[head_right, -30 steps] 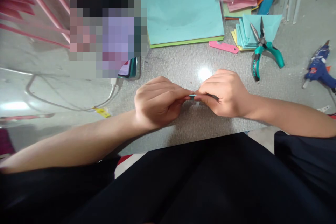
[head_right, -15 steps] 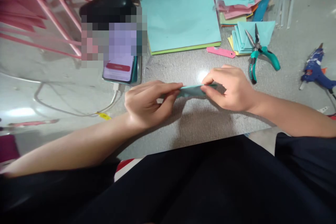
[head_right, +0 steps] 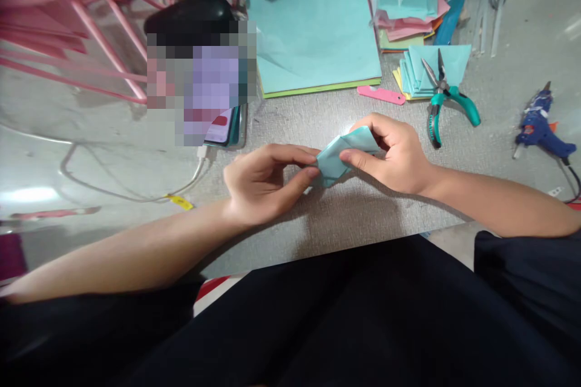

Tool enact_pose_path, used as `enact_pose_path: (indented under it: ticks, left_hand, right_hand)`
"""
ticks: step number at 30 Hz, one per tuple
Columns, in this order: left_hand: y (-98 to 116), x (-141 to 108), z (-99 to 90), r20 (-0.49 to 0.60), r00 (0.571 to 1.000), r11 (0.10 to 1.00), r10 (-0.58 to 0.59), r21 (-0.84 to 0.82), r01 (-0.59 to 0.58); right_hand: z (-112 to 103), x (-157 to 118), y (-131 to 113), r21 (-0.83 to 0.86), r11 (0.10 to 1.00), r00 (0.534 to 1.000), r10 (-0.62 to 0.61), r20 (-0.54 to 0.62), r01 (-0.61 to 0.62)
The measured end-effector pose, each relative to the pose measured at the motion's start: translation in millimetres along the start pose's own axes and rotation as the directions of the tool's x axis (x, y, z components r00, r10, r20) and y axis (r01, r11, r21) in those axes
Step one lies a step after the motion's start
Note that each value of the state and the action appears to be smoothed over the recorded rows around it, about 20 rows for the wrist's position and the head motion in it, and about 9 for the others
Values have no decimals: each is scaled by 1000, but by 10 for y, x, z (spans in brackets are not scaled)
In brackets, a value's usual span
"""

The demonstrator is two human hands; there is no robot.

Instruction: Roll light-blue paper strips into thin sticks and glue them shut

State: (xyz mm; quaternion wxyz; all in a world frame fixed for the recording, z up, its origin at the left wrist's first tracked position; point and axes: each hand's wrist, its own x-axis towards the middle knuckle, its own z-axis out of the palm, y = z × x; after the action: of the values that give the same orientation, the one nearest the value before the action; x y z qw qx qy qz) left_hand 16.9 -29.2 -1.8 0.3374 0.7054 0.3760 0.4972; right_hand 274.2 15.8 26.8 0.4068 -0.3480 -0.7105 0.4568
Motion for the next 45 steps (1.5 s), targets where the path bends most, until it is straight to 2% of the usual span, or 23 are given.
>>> enact_pose_path:
  ticks: [3,6,10,14,20,26,30,35,39,42,45]
  left_hand:
    - [9,26,-31,121,986,965,-117,-220,141]
    - [22,67,-38,186,961,887,-204,-379,262]
    - [15,112,-3,137,943,847,-304,-415,333]
    - [21,148,12,130,928,835,-348,-407,370]
    - [27,149,7,142,936,844,-322,-405,351]
    - [-61,122,28,84,966,889,-245,-377,258]
    - [-80,133,13,139,959,888,-246,-363,281]
    - [-50,108,5,124,969,918,-213,-314,242]
    - [-27,64,8,127,972,953,-200,-208,223]
    - [-47,59,11,168,975,963,-146,-204,179]
    - [-84,65,14,156,982,975,-104,-178,131]
  right_hand:
    - [16,-9,-7,-7,999,999,-41,-28,41]
    - [16,-11,-5,-16,1000,1000,17,-20,-18]
    - [4,3,12,36,996,997,77,-7,-77]
    - [6,24,20,87,991,995,98,23,-100]
    - [3,44,5,153,987,997,43,56,-51]
    - [-12,50,26,225,960,982,139,129,-165]
    - [-14,51,58,282,940,977,155,146,-192]
    - [-23,48,77,207,952,967,194,164,-226]
    - [34,-7,88,175,968,980,162,115,-181]
    - [87,-73,117,167,977,989,123,79,-135]
    - [105,-113,145,131,989,996,55,71,-64]
